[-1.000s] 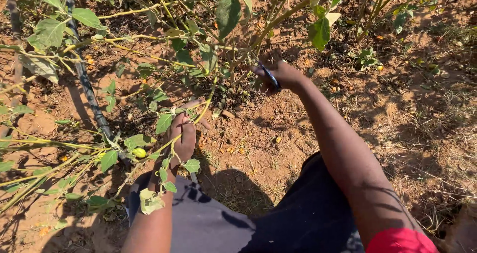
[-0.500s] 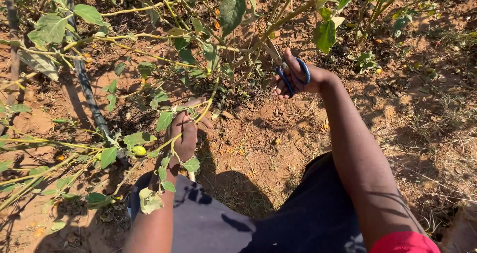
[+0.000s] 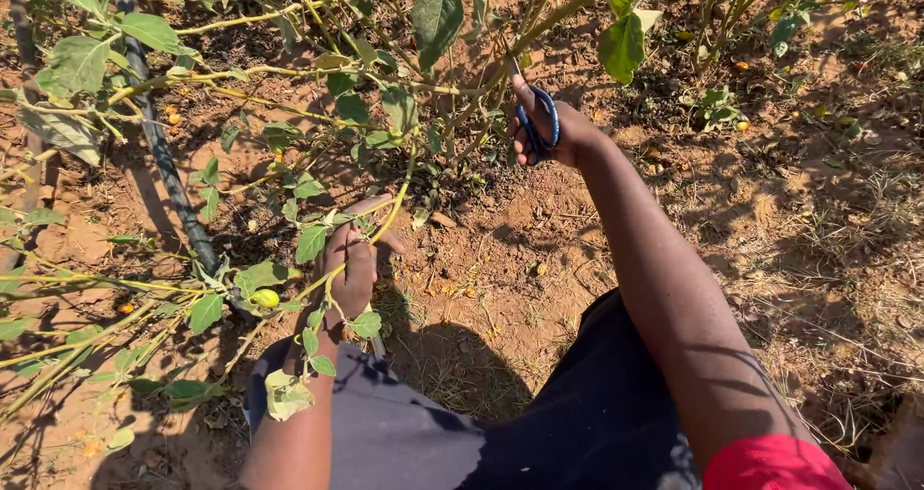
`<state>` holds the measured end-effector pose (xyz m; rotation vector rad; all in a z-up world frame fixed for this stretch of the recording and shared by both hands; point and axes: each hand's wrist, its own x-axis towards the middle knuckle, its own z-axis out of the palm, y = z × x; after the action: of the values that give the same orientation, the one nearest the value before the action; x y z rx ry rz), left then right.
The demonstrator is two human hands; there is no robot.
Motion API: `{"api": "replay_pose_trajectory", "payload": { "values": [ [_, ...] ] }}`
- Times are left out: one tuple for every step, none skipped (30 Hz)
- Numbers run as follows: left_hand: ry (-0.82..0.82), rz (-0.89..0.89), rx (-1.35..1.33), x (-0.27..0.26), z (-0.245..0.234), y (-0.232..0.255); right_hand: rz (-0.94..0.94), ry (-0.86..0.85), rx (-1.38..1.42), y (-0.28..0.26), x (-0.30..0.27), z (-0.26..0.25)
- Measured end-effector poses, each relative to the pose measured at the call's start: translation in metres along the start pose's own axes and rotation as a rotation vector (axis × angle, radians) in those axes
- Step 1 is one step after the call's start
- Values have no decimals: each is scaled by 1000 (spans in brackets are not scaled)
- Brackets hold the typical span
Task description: Harvest small green eggplants from plants in a garden using scissors.
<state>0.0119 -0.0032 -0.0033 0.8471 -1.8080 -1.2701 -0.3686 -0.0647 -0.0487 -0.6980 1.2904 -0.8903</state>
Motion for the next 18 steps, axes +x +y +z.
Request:
{"api": "replay_pose_trajectory", "payload": {
  "values": [
    [-10, -4, 22, 0, 0, -1, 28, 81, -46, -2, -3, 4],
    [-12, -4, 18, 0, 0, -3, 29, 85, -46, 10, 6, 0],
    [-4, -4, 7, 0, 1, -5, 23, 132, -82, 21, 14, -3],
    [4, -5, -2, -2, 0, -6, 17, 177, -117, 33, 23, -6],
    [3, -5, -4, -2, -1, -5, 18, 179, -118, 47, 32, -9],
    [0, -36, 6, 0, -1, -4, 12, 130, -95, 58, 41, -14],
    [-3, -66, 16, 2, -3, -4, 7, 82, -72, 70, 50, -19],
    [-1, -63, 10, 3, -2, -8, 6, 85, -77, 55, 33, -12],
    [-3, -4, -25, 3, -2, -12, 72, 75, -269, 40, 15, -4],
    [0, 52, -61, 1, -1, -17, 143, 62, -463, 26, -3, 4],
    [5, 51, -67, 0, 0, -25, 147, 62, -471, 24, -8, -3],
    [33, 80, -104, -2, 0, -32, 146, 47, -519, 22, -13, -8],
    [61, 110, -141, -4, 0, -39, 144, 31, -568, 19, -17, -12],
    [72, 108, -143, -7, -1, -52, 147, 24, -577, 22, -17, -24],
    [104, 41, -72, -12, -2, -65, 172, 6, -543, 24, -18, -36],
    [131, -25, -1, -15, -4, -78, 197, -9, -507, 26, -18, -48],
    [140, -27, -4, -7, -2, -56, 199, -13, -515, 21, -28, -47],
    [108, -12, -43, 1, -1, -33, 203, 27, -557, 17, -39, -47]
  ]
}}
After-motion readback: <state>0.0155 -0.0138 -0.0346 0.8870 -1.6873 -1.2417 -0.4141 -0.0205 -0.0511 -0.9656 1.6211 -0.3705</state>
